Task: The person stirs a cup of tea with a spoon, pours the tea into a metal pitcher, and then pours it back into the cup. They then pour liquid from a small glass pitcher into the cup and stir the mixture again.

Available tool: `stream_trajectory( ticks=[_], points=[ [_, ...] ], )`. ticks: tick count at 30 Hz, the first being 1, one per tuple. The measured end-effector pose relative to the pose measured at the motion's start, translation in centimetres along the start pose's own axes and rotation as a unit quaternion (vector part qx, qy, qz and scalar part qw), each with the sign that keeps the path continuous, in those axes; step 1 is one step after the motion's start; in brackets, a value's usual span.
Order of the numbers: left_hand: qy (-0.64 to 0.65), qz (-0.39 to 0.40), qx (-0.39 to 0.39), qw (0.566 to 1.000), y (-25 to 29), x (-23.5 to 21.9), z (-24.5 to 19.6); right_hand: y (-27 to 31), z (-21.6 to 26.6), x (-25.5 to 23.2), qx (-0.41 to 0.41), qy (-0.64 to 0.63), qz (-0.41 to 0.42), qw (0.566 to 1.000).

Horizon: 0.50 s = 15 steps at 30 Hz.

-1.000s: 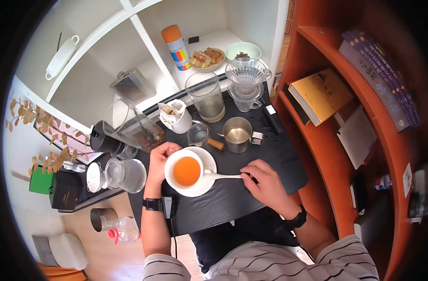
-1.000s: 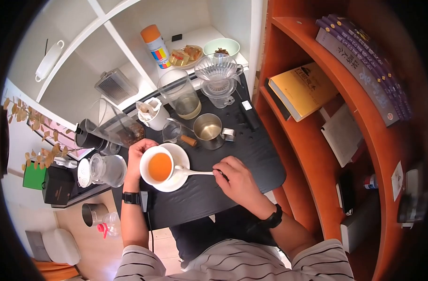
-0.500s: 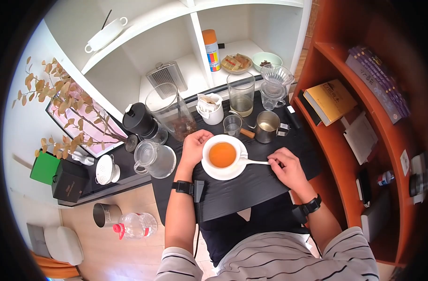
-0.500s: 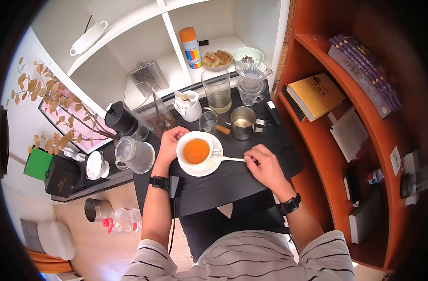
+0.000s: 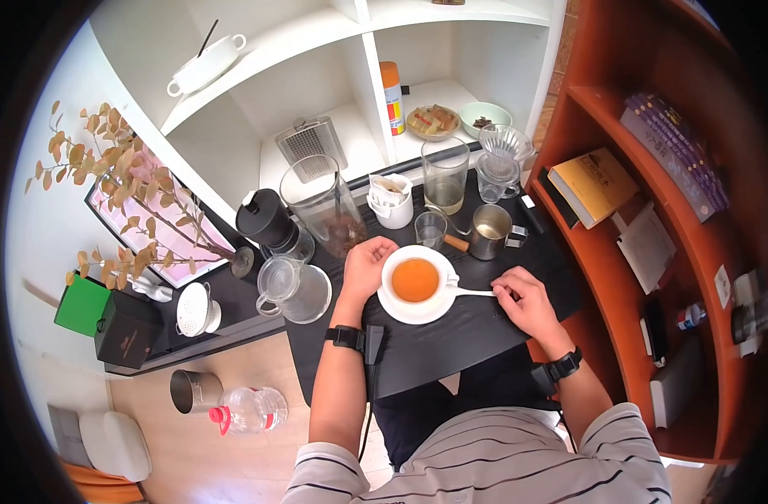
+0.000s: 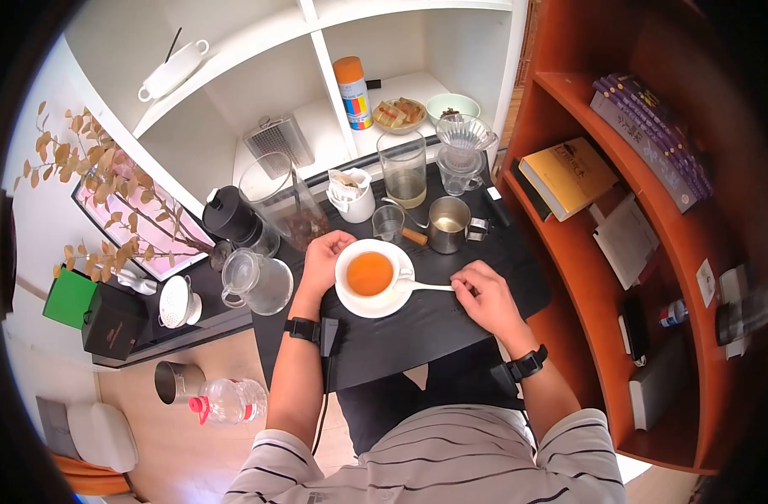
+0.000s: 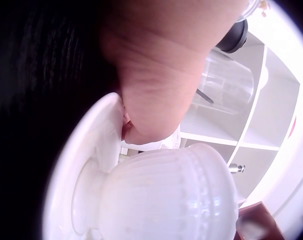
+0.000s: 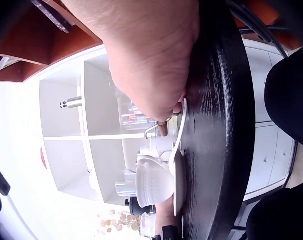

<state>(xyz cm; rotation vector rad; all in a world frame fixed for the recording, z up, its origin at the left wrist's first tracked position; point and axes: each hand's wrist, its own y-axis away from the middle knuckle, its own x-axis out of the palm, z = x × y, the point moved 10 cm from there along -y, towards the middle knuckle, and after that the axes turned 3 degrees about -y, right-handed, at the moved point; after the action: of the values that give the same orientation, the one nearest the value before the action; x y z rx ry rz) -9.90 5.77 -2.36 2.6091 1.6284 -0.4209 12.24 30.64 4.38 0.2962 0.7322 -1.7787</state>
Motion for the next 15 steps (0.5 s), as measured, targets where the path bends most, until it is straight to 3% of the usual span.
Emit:
stream_trajectory(
  ticks=[9, 15],
  points=[
    [-0.041, -0.005, 0.0, 0.999, 0.2, -0.1, -1.7, -0.1, -0.1, 0.0, 0.002, -0.013, -0.001, 1.0],
    [-0.034, -0.003, -0.008, 0.999, -0.2, 0.0, -0.6, -0.2, -0.4, -0.1, 0.007, -0.017, -0.002, 1.0]
  ],
)
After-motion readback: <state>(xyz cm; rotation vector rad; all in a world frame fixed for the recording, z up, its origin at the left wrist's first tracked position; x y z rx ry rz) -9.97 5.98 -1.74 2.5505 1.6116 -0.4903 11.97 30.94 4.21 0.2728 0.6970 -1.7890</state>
